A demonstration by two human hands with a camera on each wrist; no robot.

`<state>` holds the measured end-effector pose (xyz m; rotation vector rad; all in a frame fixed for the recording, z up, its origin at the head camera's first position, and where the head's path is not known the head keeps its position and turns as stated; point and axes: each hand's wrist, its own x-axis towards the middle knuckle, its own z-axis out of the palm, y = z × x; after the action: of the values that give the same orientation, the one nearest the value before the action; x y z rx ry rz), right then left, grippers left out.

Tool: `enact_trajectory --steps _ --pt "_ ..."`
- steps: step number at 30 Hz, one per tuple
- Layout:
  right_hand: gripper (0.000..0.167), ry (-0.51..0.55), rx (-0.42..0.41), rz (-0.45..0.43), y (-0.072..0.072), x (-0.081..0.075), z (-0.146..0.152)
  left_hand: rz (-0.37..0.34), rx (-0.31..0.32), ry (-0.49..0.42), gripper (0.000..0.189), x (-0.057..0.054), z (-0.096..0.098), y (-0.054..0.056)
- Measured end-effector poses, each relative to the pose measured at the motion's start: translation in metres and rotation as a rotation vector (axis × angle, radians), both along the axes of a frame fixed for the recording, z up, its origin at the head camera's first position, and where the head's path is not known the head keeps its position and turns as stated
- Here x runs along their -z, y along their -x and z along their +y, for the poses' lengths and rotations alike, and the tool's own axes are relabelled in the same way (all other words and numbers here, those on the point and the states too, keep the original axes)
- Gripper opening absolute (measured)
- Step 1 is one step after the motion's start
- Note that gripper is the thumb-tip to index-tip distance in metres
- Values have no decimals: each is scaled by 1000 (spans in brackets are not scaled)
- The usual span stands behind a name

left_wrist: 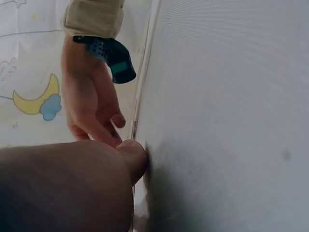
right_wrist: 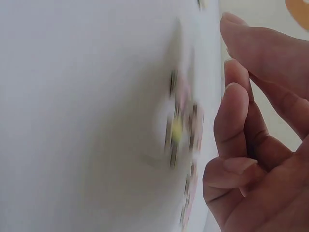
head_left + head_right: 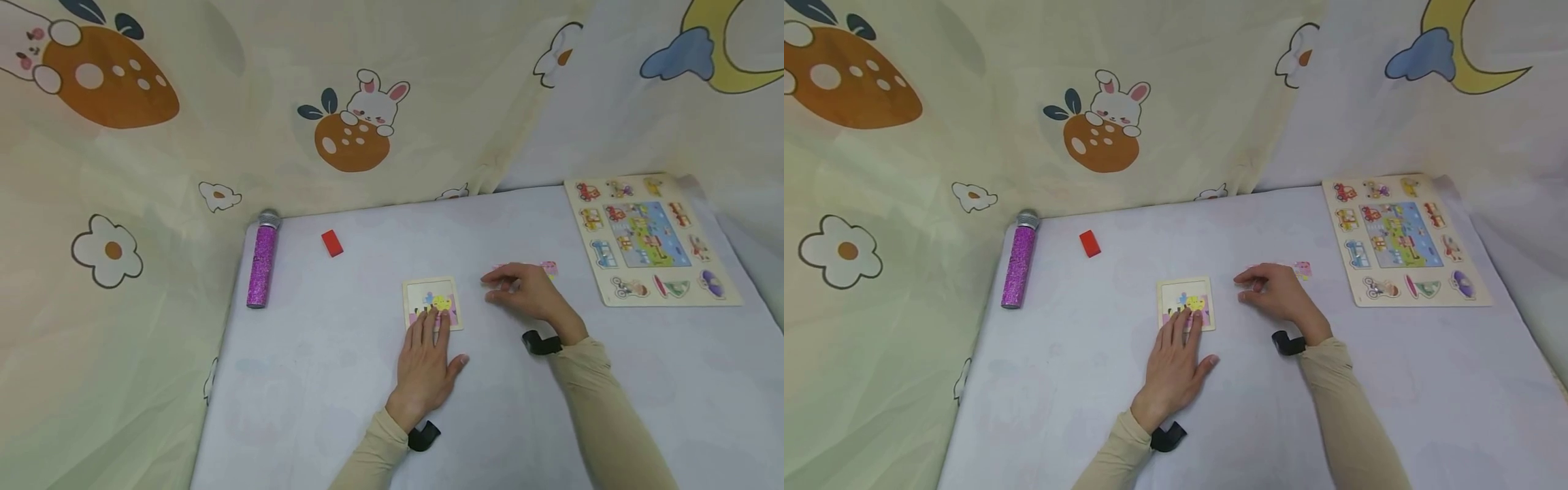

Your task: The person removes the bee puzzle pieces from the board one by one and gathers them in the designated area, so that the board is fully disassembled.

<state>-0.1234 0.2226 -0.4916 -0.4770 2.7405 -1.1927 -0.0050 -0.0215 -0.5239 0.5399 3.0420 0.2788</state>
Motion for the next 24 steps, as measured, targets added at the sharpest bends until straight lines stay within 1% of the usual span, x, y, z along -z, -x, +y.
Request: enact_trajectory --steps 4,7,12,18,21,24 --pt "29 14 -53 5 4 2 -20 -5 -14 -6 85 0 1 1" --pt "30 30 -94 13 7 2 -35 -33 -27 -11 85 1 1 1" --pt "33 39 -154 -3 11 -2 -59 -73 -51 -47 82 2 1 1" --pt "38 6 -208 -69 14 -7 -81 -90 -63 -75 81 1 -1 1" --pt "40 -30 -216 -123 14 -7 -88 -96 -68 -80 80 0 -1 1" --pt "40 -72 -208 -158 15 -7 -93 -96 -65 -80 80 -1 -1 1"
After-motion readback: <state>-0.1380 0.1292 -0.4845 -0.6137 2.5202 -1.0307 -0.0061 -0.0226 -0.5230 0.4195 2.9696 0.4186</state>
